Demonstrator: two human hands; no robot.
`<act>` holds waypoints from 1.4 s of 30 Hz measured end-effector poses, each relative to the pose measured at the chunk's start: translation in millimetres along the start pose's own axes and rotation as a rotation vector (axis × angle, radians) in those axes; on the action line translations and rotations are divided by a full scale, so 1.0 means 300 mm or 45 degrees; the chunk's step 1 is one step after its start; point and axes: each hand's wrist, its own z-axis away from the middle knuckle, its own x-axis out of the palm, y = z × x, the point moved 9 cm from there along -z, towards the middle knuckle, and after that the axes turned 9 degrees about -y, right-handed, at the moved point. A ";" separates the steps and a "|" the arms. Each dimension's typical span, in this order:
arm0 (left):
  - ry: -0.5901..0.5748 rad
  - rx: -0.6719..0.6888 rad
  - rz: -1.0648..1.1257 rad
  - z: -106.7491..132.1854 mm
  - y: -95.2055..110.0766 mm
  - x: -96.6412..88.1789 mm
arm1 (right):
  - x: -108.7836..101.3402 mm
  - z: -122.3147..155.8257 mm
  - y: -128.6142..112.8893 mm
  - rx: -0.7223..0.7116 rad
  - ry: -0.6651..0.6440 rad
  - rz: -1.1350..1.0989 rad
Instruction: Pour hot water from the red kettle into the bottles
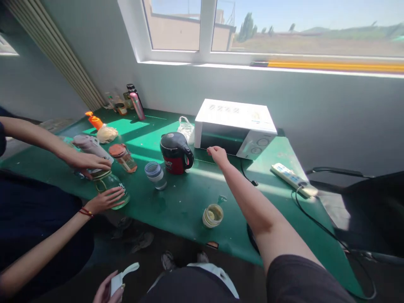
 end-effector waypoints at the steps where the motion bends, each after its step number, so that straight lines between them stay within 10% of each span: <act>1: -0.006 -0.028 0.030 0.036 -0.004 0.042 | -0.048 0.046 0.006 -0.020 0.012 -0.039; 3: -0.107 0.024 0.046 0.023 0.089 0.138 | -0.128 0.153 0.028 -0.054 0.025 -0.107; 10: -0.622 0.607 -0.123 -0.132 0.823 0.498 | -0.247 0.521 0.141 -0.097 -0.008 -0.239; 14: -0.785 0.910 -0.270 -0.069 0.981 0.672 | -0.199 0.667 0.146 -0.260 -0.253 -0.181; 18: -0.764 0.941 -0.372 -0.093 0.933 0.773 | -0.066 0.739 0.155 -0.398 -0.547 0.083; 25: -0.557 0.773 -0.150 -0.184 0.758 0.760 | 0.074 0.706 0.152 -0.507 -0.668 0.435; 34: -0.541 0.430 0.157 -0.210 0.533 0.836 | 0.116 0.698 0.086 -0.483 -0.688 0.896; 42: -0.534 0.396 0.222 -0.220 0.504 0.870 | 0.093 0.686 0.059 -0.468 -0.649 1.065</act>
